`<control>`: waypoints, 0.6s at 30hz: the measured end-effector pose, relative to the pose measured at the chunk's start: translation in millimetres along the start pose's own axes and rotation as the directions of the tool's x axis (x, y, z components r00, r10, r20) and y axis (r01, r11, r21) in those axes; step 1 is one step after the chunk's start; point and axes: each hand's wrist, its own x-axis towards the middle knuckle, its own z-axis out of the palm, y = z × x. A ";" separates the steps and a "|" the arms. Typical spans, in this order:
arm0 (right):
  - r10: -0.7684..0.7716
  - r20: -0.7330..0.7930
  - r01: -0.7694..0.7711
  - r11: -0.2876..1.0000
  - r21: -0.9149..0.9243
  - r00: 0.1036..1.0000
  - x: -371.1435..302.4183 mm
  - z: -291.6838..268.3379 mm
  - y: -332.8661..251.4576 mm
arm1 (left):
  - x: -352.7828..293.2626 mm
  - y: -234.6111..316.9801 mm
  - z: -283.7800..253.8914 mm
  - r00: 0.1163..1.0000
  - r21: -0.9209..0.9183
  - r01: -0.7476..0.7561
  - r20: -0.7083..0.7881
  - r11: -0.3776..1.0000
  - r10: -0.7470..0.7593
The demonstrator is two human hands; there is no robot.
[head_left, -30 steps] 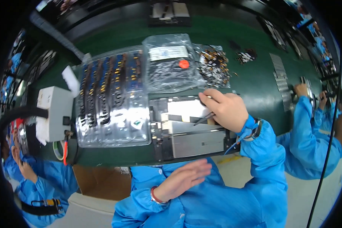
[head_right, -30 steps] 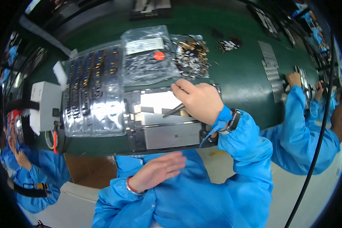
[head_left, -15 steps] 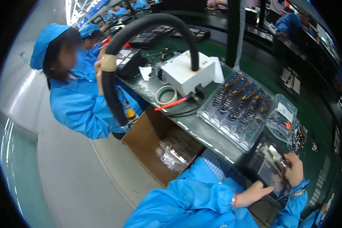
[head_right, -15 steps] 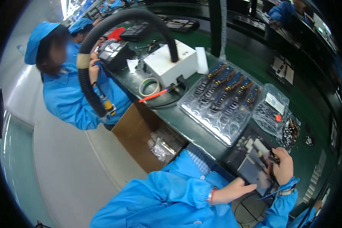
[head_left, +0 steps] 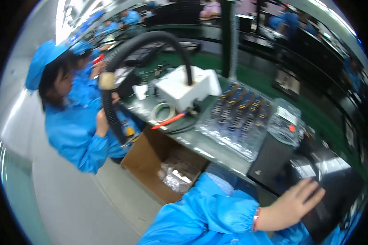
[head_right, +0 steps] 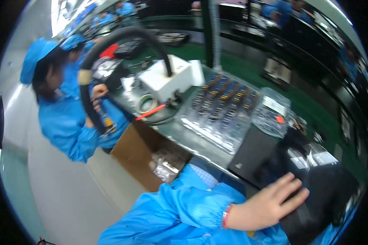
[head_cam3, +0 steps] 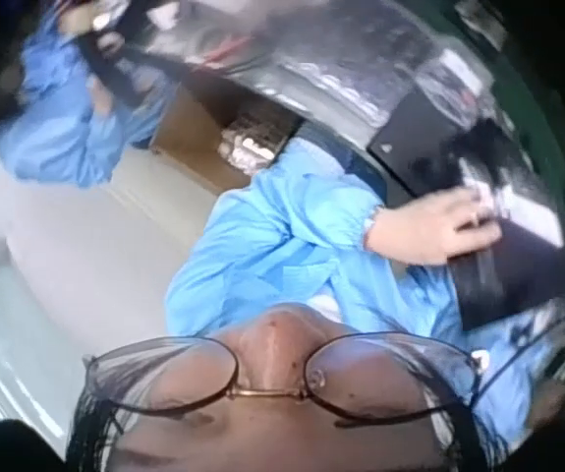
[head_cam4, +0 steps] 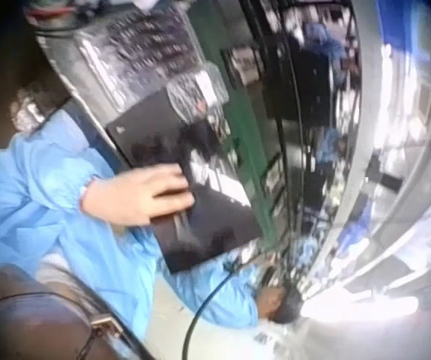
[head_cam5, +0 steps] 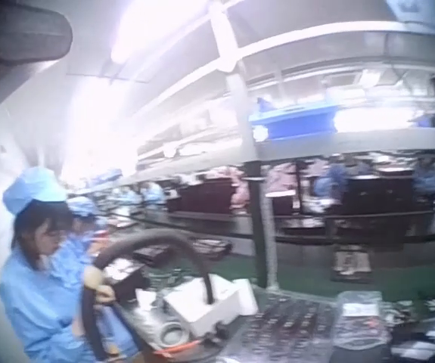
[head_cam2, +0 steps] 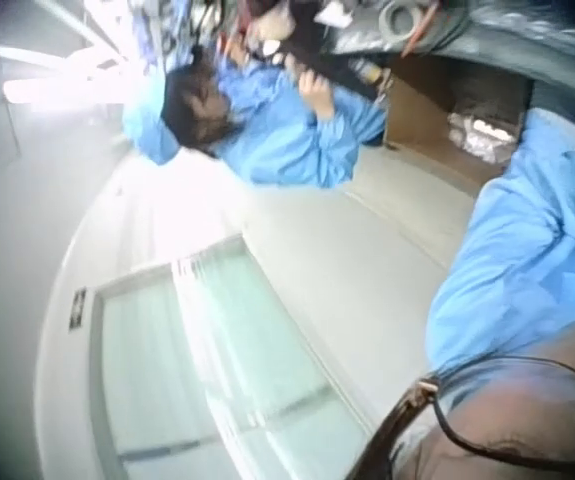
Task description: The person assembles internal components and ribbon cables inside a tablet computer's plastic housing, using tweezers and a plastic pry tool.
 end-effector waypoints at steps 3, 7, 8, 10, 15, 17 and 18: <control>-0.016 -0.099 -0.003 0.980 -0.197 0.995 -27.9 -33.6 -28.7 | 3.4 -7.4 -16.0 0.999 0.333 0.012 0.039 0.943 -0.026; -0.040 -0.204 -0.056 0.895 -0.443 0.978 -46.5 -51.6 -71.0 | -4.4 -16.8 -6.7 0.999 0.570 0.008 0.039 0.821 -0.037; -0.043 -0.214 -0.067 0.872 -0.485 0.976 -45.8 -51.3 -77.6 | -4.5 -15.4 -1.5 0.999 0.573 -0.010 0.047 0.819 -0.021; -0.050 -0.200 -0.064 0.848 -0.525 0.979 -30.4 -38.3 -86.8 | -4.8 -11.3 -0.4 0.999 0.590 -0.016 0.047 0.807 -0.014; -0.050 -0.069 0.003 0.834 -0.552 0.996 14.0 -1.4 -77.3 | 4.5 -18.0 -4.9 0.995 0.161 0.034 0.090 0.986 -0.049; -0.031 0.032 0.043 0.854 -0.519 0.999 36.4 25.9 -61.8 | 13.8 -23.1 -7.6 0.981 -0.267 0.173 0.129 0.948 -0.143; -0.016 0.084 0.056 0.864 -0.500 0.996 44.5 35.9 -54.5 | 7.8 -25.0 2.7 0.938 -0.408 0.347 0.175 0.845 -0.300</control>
